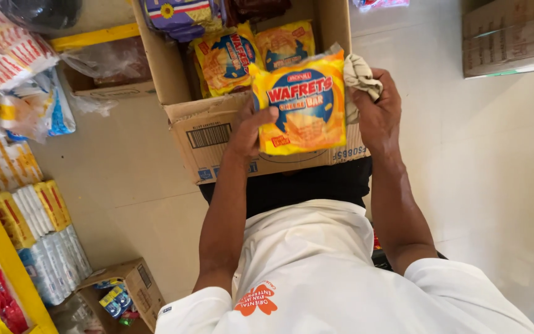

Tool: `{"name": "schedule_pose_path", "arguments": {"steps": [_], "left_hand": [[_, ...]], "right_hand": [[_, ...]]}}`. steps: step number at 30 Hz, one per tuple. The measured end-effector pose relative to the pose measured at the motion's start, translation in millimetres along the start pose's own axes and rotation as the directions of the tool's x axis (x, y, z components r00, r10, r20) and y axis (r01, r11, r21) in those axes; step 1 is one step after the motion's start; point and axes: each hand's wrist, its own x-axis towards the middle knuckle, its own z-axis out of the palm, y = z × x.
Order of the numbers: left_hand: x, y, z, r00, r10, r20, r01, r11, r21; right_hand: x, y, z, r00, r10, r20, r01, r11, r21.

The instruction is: The person wipes individual snack bags clean with a cloth, holding each bag with one hand and wiping with the other, flipping the bags to clean all sides.

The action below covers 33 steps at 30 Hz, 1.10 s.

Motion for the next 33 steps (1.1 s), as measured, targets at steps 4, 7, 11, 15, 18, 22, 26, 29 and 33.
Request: {"name": "schedule_pose_path", "arguments": {"steps": [4,7,11,15,18,22,26,29,33], "left_hand": [[-6,-9,-3,0.999,-0.005,-0.032,0.004,1.0,-0.022],[-5,-13,-2,0.989,0.105,-0.104,-0.109,0.993,-0.036],[-6,1,5,0.97,0.205,-0.127,-0.225,0.959,-0.173],[-2,10,13,0.965,0.211,-0.157,-0.231,0.966,-0.12],[2,2,10,0.964,0.213,-0.16,-0.234,0.964,-0.127],[5,1,11,0.954,0.233,-0.187,-0.259,0.957,-0.129],[7,-4,-2,0.951,0.241,-0.192,-0.252,0.967,-0.037],[9,-8,-10,0.955,0.231,-0.187,-0.243,0.969,-0.039],[7,-2,-5,0.967,0.211,-0.144,-0.219,0.975,-0.044]], "right_hand": [[-1,-19,9,0.996,-0.091,-0.004,0.091,0.996,-0.021],[-5,-22,9,0.999,-0.044,-0.001,0.043,0.993,-0.11],[-16,-29,3,0.987,-0.075,0.141,0.102,0.975,-0.198],[-20,-32,13,0.948,-0.317,-0.004,0.301,0.904,-0.304],[-11,-26,26,0.779,-0.609,0.146,0.554,0.562,-0.614],[-31,-28,59,0.769,-0.566,0.296,0.606,0.498,-0.621],[-45,-30,74,0.659,-0.557,0.505,0.751,0.447,-0.487],[-37,-32,71,0.564,-0.581,0.587,0.826,0.4,-0.398],[-12,-31,48,0.538,-0.614,0.578,0.837,0.313,-0.448]]}}
